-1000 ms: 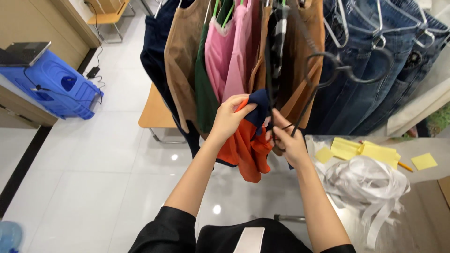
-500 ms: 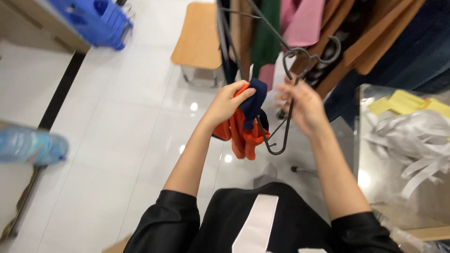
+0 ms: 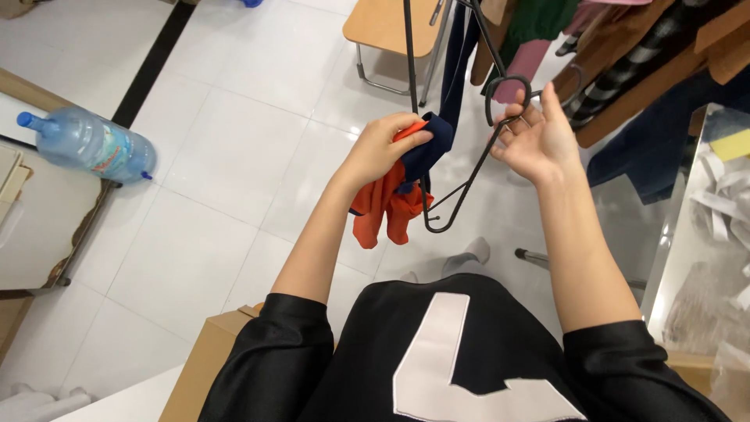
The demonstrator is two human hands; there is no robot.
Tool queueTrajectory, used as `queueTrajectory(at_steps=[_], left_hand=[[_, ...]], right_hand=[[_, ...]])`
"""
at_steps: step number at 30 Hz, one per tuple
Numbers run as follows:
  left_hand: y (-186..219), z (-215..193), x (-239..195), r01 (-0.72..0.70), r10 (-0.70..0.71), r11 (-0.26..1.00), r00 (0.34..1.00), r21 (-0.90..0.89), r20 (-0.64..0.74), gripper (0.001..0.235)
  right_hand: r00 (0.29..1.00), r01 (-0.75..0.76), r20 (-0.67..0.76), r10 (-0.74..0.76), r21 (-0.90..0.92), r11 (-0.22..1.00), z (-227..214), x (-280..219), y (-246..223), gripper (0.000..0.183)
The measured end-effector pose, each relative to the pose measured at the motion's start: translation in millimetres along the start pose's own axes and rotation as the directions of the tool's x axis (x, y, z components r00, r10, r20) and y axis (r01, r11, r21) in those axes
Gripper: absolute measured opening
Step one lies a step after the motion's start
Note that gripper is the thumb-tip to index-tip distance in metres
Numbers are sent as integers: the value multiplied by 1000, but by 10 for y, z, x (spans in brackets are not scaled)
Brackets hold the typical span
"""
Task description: The person unpacks a red and blue shirt from a plastic bag, hangs it on a hanger, and places it on a clothing rack. They then unpack a black shirt, hang it on a hanger, and place it on the rack. Finally, they pack a folded item into a plastic bag and place it into a cardboard box.
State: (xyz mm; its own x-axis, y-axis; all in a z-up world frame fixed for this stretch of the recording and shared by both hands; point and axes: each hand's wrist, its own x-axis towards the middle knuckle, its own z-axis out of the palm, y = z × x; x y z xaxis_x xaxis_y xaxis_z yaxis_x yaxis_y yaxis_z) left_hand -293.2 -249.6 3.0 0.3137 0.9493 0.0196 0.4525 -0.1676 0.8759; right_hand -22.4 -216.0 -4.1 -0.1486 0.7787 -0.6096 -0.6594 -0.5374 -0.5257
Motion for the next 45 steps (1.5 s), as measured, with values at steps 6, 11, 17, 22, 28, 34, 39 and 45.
queueTrajectory(at_steps=[6,11,17,22,28,34,39,45], left_hand=[[-207,92,-186,19,-17,999,998,35,-57,22],[-231,98,-208,-23,24,998,999,-52,30,20],[-33,122,-151,-161,167,984,984,-80,70,16],[73,122,-199,-186,189,975,982,-122,21,18],[19,8,-371,-175,174,969,984,-173,-24,19],[-392,-145,-606,-133,151,970,986,203,-76,16],[-1250,-51,-544,118,-140,972,985,-201,-97,21],[-1397,225,-494,186,-377,692,917,-697,-129,18]], right_hand=[[962,275,-96,-257,312,910,-396,306,-4,23],[961,276,-64,-269,281,919,-539,372,-148,29],[982,179,0,-188,295,939,-393,391,-70,36],[978,152,113,-177,201,968,-398,589,261,32],[923,381,7,-384,-152,912,-666,1022,731,31],[782,466,-90,-617,-573,674,-985,1279,688,26],[611,670,241,-754,-665,330,-748,832,383,37],[454,742,429,-781,-667,64,-465,477,147,43]])
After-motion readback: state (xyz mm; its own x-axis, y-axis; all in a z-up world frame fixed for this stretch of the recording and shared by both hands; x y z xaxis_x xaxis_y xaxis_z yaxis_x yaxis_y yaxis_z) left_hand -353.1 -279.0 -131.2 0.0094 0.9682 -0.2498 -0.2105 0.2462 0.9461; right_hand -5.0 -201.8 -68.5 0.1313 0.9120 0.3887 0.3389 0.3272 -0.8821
